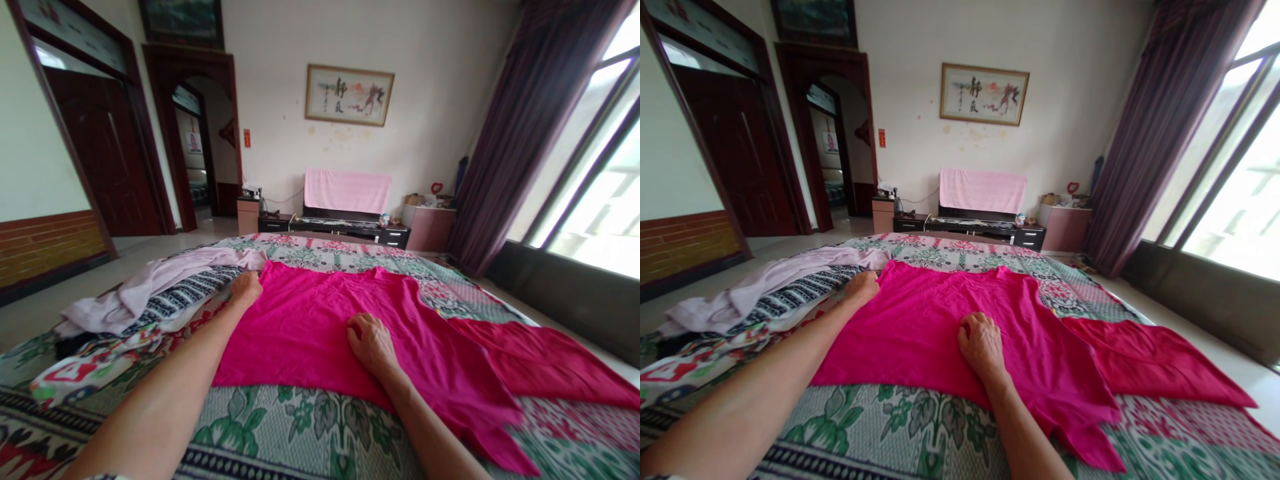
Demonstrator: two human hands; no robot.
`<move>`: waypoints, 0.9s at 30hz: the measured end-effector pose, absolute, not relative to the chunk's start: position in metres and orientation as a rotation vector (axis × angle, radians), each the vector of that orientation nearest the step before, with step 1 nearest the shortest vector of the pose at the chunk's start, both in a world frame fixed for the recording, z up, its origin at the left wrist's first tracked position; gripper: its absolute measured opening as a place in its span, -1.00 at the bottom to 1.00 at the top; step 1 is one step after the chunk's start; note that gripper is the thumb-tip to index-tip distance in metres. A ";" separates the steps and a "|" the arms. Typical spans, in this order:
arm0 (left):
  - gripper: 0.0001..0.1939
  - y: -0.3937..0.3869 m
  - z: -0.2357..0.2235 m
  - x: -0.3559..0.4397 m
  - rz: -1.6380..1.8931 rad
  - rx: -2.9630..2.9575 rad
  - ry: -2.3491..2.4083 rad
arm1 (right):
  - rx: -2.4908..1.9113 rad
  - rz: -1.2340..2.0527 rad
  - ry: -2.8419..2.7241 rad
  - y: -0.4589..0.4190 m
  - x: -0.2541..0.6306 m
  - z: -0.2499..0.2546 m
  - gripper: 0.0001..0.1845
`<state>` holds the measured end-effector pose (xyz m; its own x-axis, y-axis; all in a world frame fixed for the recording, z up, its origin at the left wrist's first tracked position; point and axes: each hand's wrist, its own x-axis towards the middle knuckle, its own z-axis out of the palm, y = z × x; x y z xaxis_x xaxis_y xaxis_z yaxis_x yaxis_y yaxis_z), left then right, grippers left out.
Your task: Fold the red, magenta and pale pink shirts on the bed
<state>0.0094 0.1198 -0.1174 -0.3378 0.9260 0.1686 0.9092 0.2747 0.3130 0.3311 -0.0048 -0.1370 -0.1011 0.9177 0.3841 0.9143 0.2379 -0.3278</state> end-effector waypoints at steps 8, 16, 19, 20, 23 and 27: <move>-0.52 0.127 -0.127 -0.012 0.680 1.902 2.396 | -1.665 0.044 -1.983 -0.006 0.331 -0.136 -0.79; -0.48 0.120 -0.119 -0.004 0.531 1.868 2.513 | -1.650 0.040 -1.976 -0.005 0.331 -0.137 -0.80; -0.51 0.122 -0.125 -0.001 0.553 2.076 2.449 | -1.654 0.035 -1.975 -0.006 0.331 -0.137 -0.80; -0.54 0.123 -0.127 -0.002 0.529 2.119 2.420 | -1.659 0.034 -1.975 -0.006 0.331 -0.137 -0.79; -0.58 0.128 -0.131 -0.005 0.421 2.109 2.421 | -1.668 0.032 -1.975 -0.007 0.330 -0.136 -0.79; -0.57 0.124 -0.125 -0.005 0.343 2.012 2.472 | -1.677 0.022 -1.972 -0.008 0.329 -0.135 -0.79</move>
